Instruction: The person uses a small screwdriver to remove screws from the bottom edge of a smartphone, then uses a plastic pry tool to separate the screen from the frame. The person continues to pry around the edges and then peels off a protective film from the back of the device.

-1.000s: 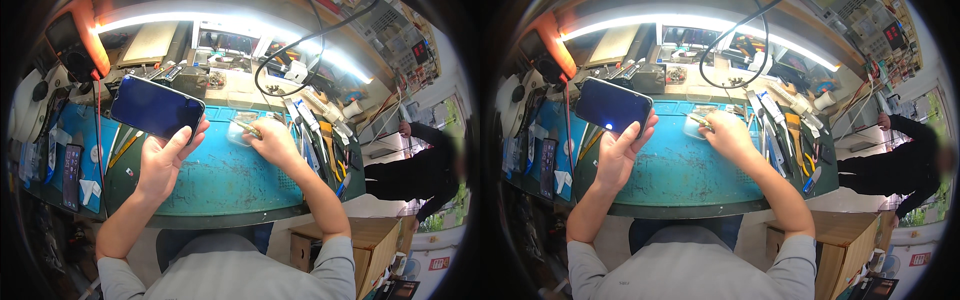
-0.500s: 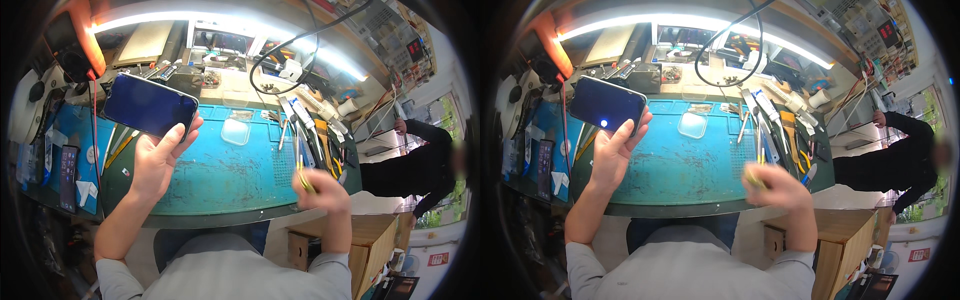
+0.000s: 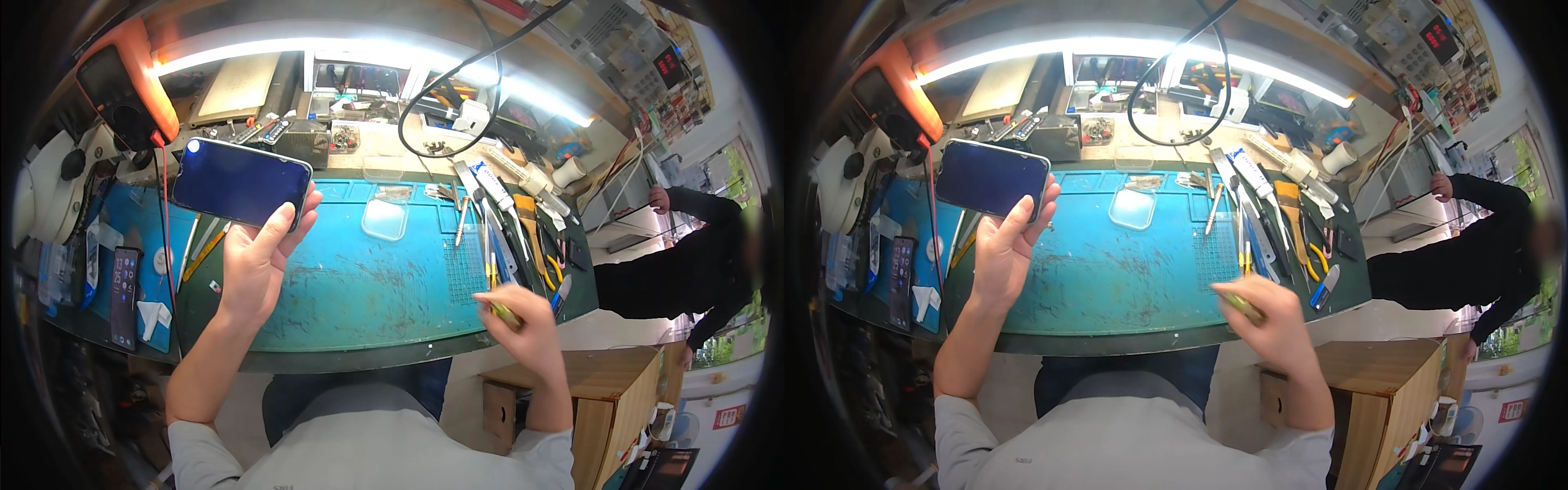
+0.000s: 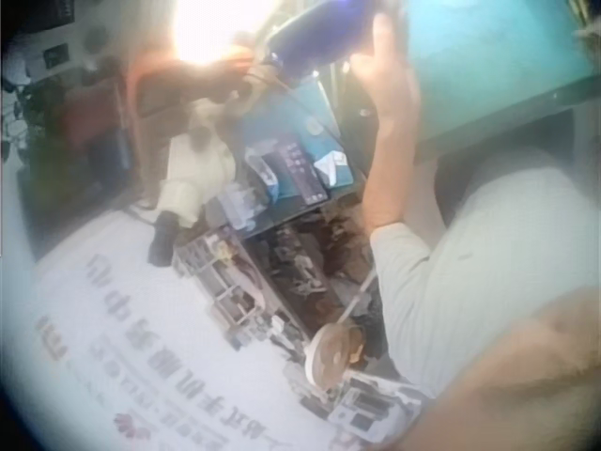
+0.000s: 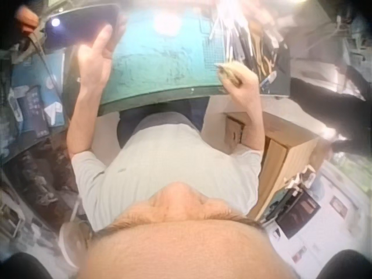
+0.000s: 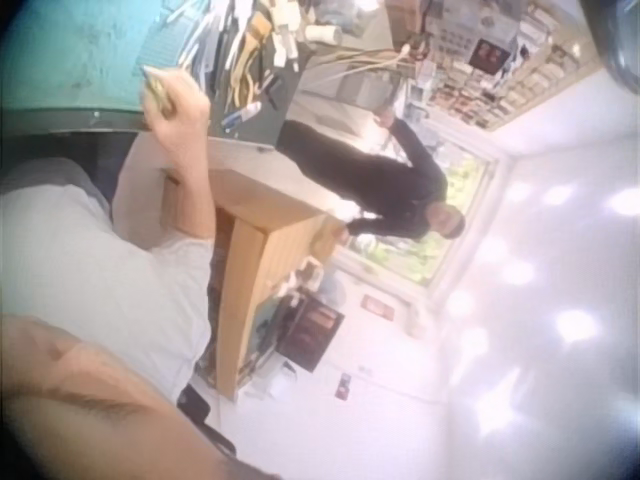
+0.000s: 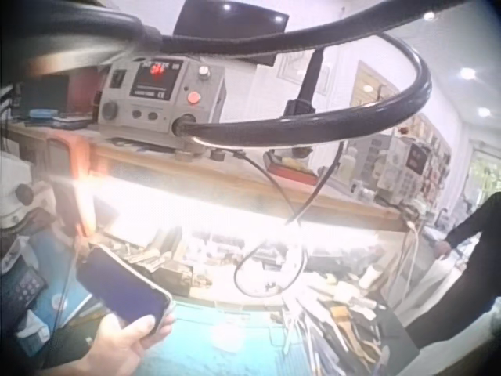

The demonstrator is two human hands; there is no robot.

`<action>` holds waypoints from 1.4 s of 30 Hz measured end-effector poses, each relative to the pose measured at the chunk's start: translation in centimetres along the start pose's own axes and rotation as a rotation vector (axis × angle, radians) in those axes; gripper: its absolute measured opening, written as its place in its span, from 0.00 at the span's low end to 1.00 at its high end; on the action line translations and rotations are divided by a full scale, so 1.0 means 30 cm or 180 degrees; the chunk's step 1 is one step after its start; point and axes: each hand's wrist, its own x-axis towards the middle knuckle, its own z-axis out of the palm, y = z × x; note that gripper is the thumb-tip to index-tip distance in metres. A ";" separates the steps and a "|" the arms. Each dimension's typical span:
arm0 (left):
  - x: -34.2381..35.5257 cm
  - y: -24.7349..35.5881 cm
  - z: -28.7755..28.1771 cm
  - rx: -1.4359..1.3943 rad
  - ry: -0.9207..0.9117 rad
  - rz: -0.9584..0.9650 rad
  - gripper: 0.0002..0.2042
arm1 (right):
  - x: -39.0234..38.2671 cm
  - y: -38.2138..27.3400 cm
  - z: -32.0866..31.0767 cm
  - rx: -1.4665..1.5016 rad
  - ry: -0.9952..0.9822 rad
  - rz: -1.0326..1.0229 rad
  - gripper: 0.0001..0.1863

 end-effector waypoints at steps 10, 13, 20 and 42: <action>0.019 0.009 -0.009 0.0012 0.0055 0.0018 0.15 | 0.402 0.113 0.331 -0.1383 0.0012 -0.0771 0.11; 0.023 0.008 -0.009 -0.0009 0.0069 -0.0106 0.15 | 0.424 0.124 0.343 -0.1066 0.0095 -0.0920 0.16; 0.026 0.007 -0.021 0.0019 0.0039 -0.0311 0.15 | 0.335 0.067 0.227 0.0645 0.0305 -0.0060 0.10; -0.012 -0.053 0.005 -0.0136 -0.0474 -0.1105 0.19 | -0.450 -0.021 -0.115 0.0635 0.2159 0.1532 0.18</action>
